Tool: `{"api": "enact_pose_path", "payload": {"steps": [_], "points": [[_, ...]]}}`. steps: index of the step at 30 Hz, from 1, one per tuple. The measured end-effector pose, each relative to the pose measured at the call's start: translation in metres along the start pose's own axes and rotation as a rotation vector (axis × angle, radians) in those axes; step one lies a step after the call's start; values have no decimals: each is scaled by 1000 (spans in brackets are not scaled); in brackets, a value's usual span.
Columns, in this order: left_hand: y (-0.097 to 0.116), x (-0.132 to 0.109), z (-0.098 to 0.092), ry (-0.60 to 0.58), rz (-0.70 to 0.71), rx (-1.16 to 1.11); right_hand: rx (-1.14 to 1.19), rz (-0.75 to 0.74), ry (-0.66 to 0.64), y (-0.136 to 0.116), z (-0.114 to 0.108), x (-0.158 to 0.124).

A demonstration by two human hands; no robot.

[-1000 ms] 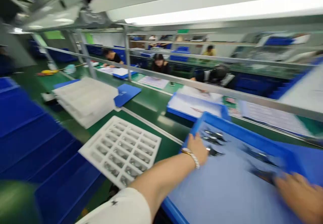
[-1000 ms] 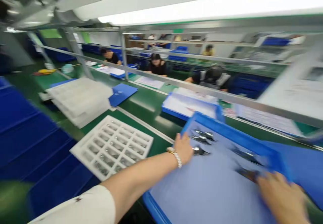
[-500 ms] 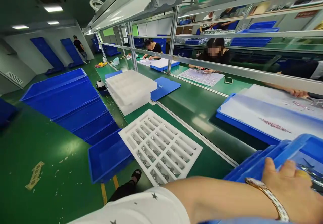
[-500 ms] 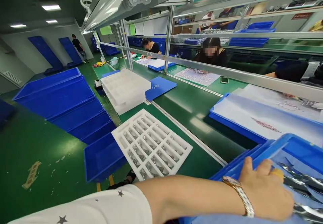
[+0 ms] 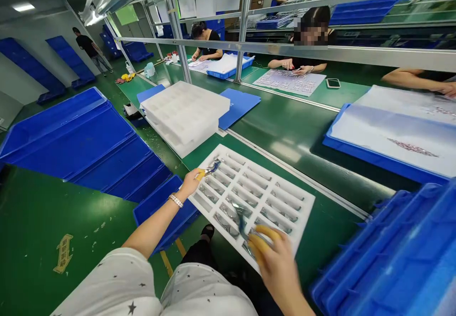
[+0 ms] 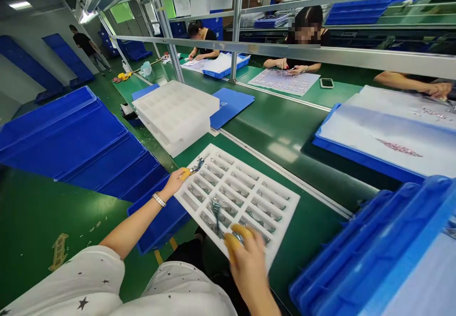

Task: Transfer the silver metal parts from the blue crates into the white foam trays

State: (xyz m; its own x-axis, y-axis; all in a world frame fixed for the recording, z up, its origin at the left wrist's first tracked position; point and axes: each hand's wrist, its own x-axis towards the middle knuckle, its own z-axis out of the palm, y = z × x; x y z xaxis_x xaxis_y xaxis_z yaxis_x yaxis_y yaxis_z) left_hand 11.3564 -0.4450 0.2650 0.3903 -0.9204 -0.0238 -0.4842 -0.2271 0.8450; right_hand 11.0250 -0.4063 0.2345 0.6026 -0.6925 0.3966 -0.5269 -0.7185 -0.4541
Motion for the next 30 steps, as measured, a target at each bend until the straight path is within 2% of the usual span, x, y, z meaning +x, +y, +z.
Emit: {"api": "enact_pose_path", "payload": {"steps": [2,4,7,9,13,18,23,27,30], "points": [[-48,-2,-29,86,-101,34,13,-7,-51,-23,38,30],[-85,-4,-43,131,-180,13,0,-4,-133,-36,78,59],[-121,-7,-45,124,-275,-109,-45,-48,-312,-41,124,84],[-135,-8,-39,85,-309,-211,-63,-95,-426,-39,138,88],[-141,-7,-25,-31,-291,-326,-110,-96,-604,-40,137,89],[-134,-2,-16,-92,-249,-240,-181,-40,-777,-43,127,107],[-123,-1,-2,-155,-243,-90,-216,-15,-837,-36,123,111],[-116,-3,7,-154,-257,66,-271,-14,-840,-43,132,108],[-115,-3,6,-162,-242,90,-275,-9,-848,-47,138,110]]}}
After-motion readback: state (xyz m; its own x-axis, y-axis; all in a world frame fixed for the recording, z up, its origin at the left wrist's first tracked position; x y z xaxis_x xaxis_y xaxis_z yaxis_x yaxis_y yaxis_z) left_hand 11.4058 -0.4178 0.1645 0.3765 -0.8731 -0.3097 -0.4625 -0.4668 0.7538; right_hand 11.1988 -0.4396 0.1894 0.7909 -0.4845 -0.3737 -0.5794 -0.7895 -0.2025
